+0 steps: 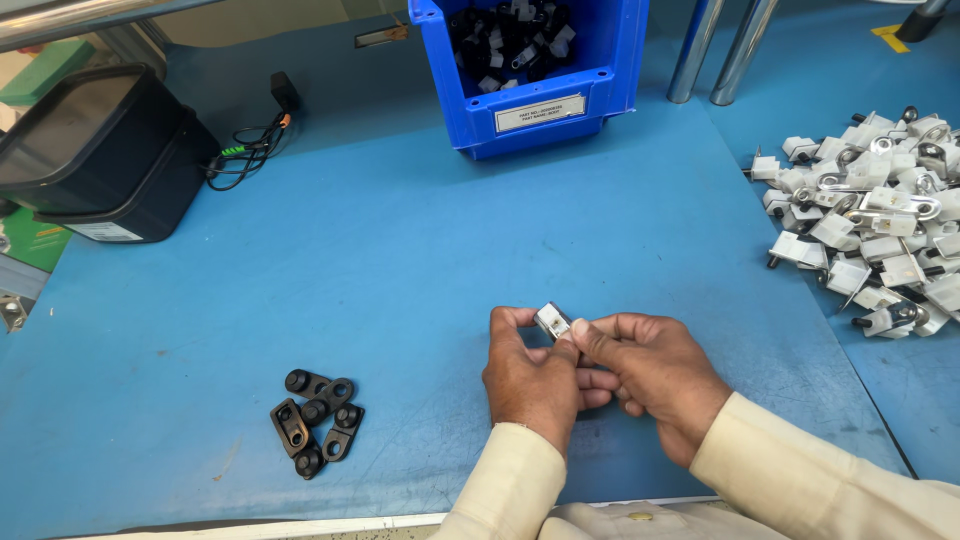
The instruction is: The person repeatedly picks a black plastic housing and a white electrical component, aligns them, and presses them together to form an assembled unit. The person places the assembled units into a blue bin. The person then picks up a plastic bag containing black components.
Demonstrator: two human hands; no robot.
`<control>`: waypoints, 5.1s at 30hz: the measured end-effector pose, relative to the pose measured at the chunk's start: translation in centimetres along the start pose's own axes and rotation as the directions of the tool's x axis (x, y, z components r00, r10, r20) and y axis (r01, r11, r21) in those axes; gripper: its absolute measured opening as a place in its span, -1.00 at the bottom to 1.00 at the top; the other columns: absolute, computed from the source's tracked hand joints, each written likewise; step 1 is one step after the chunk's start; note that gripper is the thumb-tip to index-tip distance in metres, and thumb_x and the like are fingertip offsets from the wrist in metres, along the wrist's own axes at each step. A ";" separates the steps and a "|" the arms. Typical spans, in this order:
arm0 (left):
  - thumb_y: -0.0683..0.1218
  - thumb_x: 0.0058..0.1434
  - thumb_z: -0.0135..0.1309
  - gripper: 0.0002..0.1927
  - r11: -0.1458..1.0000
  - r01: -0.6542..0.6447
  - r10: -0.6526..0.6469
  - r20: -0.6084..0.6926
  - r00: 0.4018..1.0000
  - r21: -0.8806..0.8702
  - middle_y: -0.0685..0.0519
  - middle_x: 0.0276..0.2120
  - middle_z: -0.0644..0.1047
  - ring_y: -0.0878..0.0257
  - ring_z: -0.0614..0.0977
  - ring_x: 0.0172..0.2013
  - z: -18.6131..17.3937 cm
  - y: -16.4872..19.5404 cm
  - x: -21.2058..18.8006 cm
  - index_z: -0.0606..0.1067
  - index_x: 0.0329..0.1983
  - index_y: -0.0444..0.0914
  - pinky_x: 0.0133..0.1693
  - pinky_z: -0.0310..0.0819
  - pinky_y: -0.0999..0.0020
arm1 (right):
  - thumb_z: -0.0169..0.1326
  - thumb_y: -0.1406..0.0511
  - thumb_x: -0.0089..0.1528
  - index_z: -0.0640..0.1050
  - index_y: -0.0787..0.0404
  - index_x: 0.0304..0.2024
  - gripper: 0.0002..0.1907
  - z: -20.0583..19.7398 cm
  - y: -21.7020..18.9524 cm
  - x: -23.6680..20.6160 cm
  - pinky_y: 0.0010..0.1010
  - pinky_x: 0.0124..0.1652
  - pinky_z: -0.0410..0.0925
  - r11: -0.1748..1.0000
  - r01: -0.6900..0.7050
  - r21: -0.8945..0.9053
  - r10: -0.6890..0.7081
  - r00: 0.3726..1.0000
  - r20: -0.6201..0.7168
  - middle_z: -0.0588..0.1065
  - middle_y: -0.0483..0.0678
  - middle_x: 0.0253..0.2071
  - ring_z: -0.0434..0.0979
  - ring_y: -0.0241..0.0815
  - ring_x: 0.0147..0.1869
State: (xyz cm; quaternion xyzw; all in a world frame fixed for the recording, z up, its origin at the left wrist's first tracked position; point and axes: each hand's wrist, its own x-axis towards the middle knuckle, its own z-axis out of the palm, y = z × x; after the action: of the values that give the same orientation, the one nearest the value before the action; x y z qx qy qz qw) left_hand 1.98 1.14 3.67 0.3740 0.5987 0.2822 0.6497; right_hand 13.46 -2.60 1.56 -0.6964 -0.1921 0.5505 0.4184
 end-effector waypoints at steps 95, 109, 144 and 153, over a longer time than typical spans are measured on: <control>0.03 0.30 0.09 -0.73 0.998 0.067 -0.067 0.382 0.922 0.013 -0.09 -0.36 0.62 0.17 0.73 -0.42 -1.4 0.6 0.5 0.44 -0.12 -0.27 -0.40 0.70 0.38 | 0.19 0.38 0.18 0.66 0.31 -0.04 -0.71 -5.6 -0.4 2.2 -0.42 -0.23 0.52 0.910 0.397 -0.119 -0.372 0.910 0.185 0.68 0.01 -0.25 0.61 -0.27 -0.29; -0.20 0.22 0.13 -0.78 0.913 -0.298 0.254 0.183 0.950 0.277 -0.02 -0.45 0.69 0.31 0.73 -0.52 -1.3 0.4 -0.7 0.52 -0.06 -0.22 -0.51 0.64 0.46 | 0.13 0.37 0.20 0.60 0.29 -0.03 -0.72 -4.7 -0.4 2.4 -0.39 -0.23 0.52 0.983 0.172 0.070 -0.180 0.976 0.122 0.60 -0.02 -0.30 0.62 -0.25 -0.28; -0.12 0.14 0.31 -0.72 0.597 -0.074 0.477 -0.279 0.834 0.798 0.09 -0.20 0.69 0.24 0.72 -0.12 -20.8 2.9 4.2 0.62 -0.07 -0.17 0.04 0.61 0.22 | 0.25 0.23 0.08 0.64 0.11 -0.04 -0.62 -9.0 -0.2 3.6 -0.29 -0.04 0.47 0.159 0.613 -0.774 -0.783 0.555 0.279 0.61 -0.05 0.03 0.65 -0.07 -0.01; -0.34 0.10 0.21 -0.74 0.763 -0.619 0.611 0.107 0.784 0.185 0.07 -0.24 0.65 0.37 0.65 -0.22 -9.3 0.3 7.5 0.56 -0.14 -0.27 -0.12 0.59 0.49 | 0.05 0.19 0.34 0.63 0.08 0.13 -0.66 -7.1 -1.2 2.8 -0.33 0.10 0.39 0.679 0.387 -0.623 -0.590 0.793 -0.150 0.64 -0.04 0.03 0.60 -0.19 0.09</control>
State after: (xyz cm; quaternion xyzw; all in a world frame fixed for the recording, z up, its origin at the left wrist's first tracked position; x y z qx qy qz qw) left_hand -6.28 8.77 -0.32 0.6215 0.4561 0.4070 0.4899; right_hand 21.17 -2.52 1.14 -0.7926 -0.4520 0.2054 0.3540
